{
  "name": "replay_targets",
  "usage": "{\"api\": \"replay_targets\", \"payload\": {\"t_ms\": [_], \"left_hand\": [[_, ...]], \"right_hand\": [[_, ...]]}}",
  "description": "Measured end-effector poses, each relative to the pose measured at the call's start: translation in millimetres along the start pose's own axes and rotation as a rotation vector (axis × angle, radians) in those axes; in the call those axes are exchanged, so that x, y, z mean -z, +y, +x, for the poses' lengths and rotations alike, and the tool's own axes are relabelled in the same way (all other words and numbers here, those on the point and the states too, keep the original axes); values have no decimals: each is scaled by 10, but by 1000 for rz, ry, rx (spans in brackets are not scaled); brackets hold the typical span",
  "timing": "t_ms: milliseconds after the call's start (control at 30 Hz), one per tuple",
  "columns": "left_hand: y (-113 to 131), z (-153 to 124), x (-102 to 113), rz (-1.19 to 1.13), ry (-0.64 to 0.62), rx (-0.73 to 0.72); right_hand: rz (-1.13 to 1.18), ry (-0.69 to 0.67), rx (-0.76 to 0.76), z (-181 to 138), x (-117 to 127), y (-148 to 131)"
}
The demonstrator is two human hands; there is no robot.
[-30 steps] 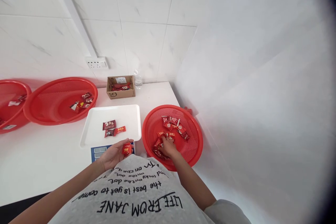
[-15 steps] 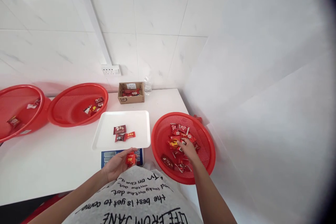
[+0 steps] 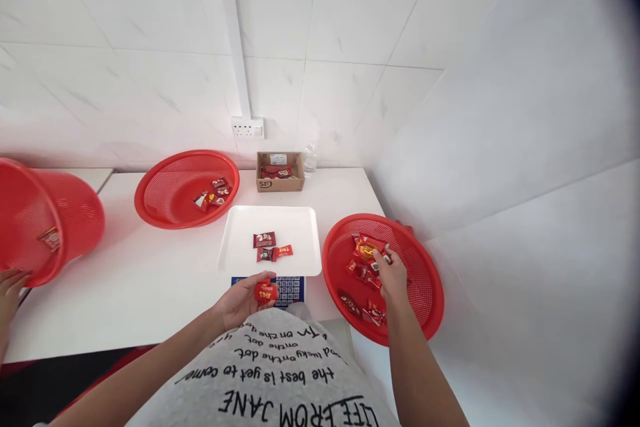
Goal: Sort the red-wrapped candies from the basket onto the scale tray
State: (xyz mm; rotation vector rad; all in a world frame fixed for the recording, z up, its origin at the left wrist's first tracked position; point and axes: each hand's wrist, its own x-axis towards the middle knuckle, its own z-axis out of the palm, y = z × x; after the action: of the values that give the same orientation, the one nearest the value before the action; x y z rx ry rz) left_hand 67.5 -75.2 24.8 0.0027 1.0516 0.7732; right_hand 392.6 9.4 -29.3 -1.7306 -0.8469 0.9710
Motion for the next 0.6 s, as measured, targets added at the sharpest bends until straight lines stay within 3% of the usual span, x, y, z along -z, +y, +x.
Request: {"api": "replay_targets", "payload": {"t_ms": [167, 233, 333, 433, 533, 600], "left_hand": [[68, -1, 134, -2, -4, 29], [88, -1, 177, 0, -16, 46], [120, -12, 220, 9, -37, 57], [152, -33, 210, 30, -108, 44], [161, -47, 161, 37, -242, 30], [158, -43, 138, 56, -239, 63]], "right_hand": [[66, 182, -87, -176, 43, -156], [111, 171, -160, -224, 40, -241], [181, -30, -292, -367, -97, -380], [83, -321, -318, -673, -449, -498], [-123, -681, -158, -1070, -910, -572], [-196, -845, 25, -1289, -1171, -584]]}}
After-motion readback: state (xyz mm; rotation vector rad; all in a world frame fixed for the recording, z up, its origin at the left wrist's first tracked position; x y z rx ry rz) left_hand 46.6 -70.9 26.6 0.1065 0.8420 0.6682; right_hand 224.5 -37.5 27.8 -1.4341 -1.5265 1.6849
